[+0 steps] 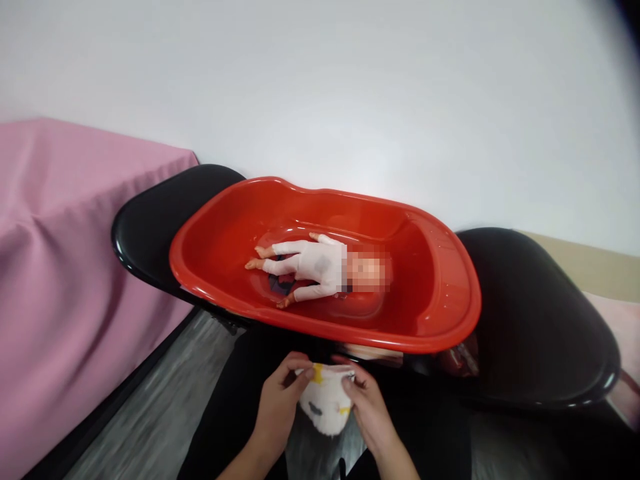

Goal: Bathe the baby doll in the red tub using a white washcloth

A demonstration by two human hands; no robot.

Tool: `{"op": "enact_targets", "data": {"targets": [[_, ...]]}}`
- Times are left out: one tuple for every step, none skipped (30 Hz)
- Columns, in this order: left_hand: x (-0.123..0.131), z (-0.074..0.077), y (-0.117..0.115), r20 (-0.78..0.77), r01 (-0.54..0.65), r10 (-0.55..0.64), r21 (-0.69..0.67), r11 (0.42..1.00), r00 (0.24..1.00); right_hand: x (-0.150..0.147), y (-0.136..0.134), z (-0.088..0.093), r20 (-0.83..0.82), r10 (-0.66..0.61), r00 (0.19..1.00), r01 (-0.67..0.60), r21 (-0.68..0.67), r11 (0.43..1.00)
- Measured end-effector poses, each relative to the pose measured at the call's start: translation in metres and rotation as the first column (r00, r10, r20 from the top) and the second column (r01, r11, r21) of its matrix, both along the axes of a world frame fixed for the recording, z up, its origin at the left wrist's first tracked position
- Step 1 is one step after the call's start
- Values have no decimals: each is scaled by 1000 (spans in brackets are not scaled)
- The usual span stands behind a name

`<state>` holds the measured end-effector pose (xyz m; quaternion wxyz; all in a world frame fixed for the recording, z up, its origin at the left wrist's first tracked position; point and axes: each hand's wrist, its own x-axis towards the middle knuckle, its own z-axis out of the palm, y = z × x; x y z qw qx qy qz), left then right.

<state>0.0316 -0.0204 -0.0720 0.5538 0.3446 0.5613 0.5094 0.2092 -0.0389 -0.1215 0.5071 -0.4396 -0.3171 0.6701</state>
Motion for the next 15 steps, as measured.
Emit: {"op": "enact_targets", "data": {"targets": [[-2,5,-2,-9,0,0,19,1000,1000,-4,-3,-2,-16,101,995,-101,12,995],[-3,10,-3,-20,11,-10,41,999,1000,-7,-5,-4,-21,193,981,-193,27,981],[-4,15,-3,-37,38,-35,65,997,999,-10,-7,-5,-8,253,968,-252,46,967],[-6,21,-3,-59,70,-65,92,993,996,-11,-8,-4,18,284,959,-285,68,956],[-7,28,-1,-85,105,-94,128,986,992,-11,-7,0,54,294,954,-298,93,950],[-10,36,3,-112,143,-125,177,974,986,-7,-5,8,98,297,950,-307,115,945],[-13,44,9,-137,188,-159,238,953,978,-1,-1,20,150,300,942,-320,133,938],[-16,54,17,-164,240,-198,300,923,966,9,5,37,202,307,930,-339,144,930],[-20,65,29,-190,285,-229,361,888,955,20,13,57,248,338,908,-381,148,913],[-22,76,43,-214,328,-260,410,851,942,34,22,80,300,334,894,-393,161,905],[-22,87,60,-238,355,-274,437,826,932,49,33,103,360,292,886,-380,204,902],[-20,97,79,-255,343,-248,462,818,935,63,48,127,420,200,885,-329,262,907],[-15,106,100,-260,326,-225,462,825,939,76,65,148,474,96,875,-274,323,906],[-8,112,122,-238,308,-223,426,851,945,88,85,167,514,-96,852,-128,382,915],[3,116,146,-180,290,-237,388,875,955,96,107,181,550,-261,793,-11,441,897]]}}
